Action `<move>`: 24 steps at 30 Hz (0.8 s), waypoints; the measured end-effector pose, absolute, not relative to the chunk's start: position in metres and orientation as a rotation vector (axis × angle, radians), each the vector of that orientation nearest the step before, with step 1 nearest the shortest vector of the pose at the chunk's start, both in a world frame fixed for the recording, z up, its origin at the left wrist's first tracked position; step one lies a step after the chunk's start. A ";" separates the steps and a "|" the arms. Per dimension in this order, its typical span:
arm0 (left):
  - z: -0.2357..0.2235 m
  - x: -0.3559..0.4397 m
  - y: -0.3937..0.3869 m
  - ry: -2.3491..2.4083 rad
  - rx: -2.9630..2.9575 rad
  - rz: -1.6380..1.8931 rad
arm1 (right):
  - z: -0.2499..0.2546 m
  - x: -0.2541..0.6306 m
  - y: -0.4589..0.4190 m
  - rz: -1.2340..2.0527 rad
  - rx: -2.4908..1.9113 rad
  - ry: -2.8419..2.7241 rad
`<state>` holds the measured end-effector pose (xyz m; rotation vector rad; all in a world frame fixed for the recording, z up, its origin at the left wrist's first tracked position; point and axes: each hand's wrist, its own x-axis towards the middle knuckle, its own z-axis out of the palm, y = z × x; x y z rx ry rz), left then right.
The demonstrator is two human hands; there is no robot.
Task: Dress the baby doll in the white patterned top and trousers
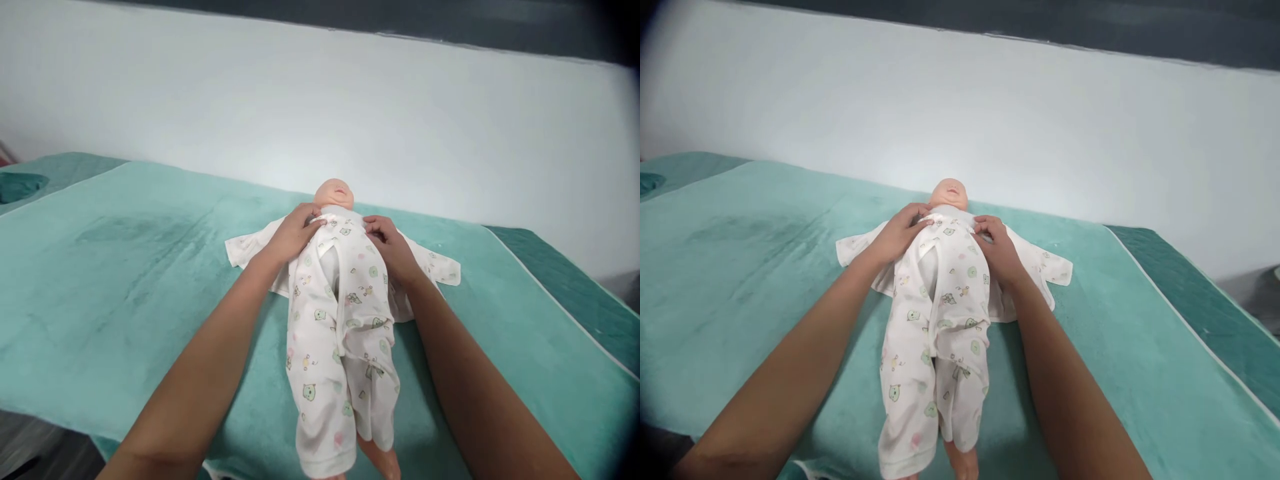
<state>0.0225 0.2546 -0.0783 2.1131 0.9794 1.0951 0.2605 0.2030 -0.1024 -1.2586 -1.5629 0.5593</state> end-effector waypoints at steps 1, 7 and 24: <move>-0.076 0.022 0.254 0.989 2.109 1.048 | -0.100 0.263 0.207 0.582 -1.253 -1.615; -0.071 0.032 0.269 1.192 1.981 1.041 | -0.104 0.269 0.234 0.714 -1.167 -1.641; -0.090 0.035 0.272 1.081 1.775 1.203 | -0.114 0.256 0.242 0.690 -1.237 -1.346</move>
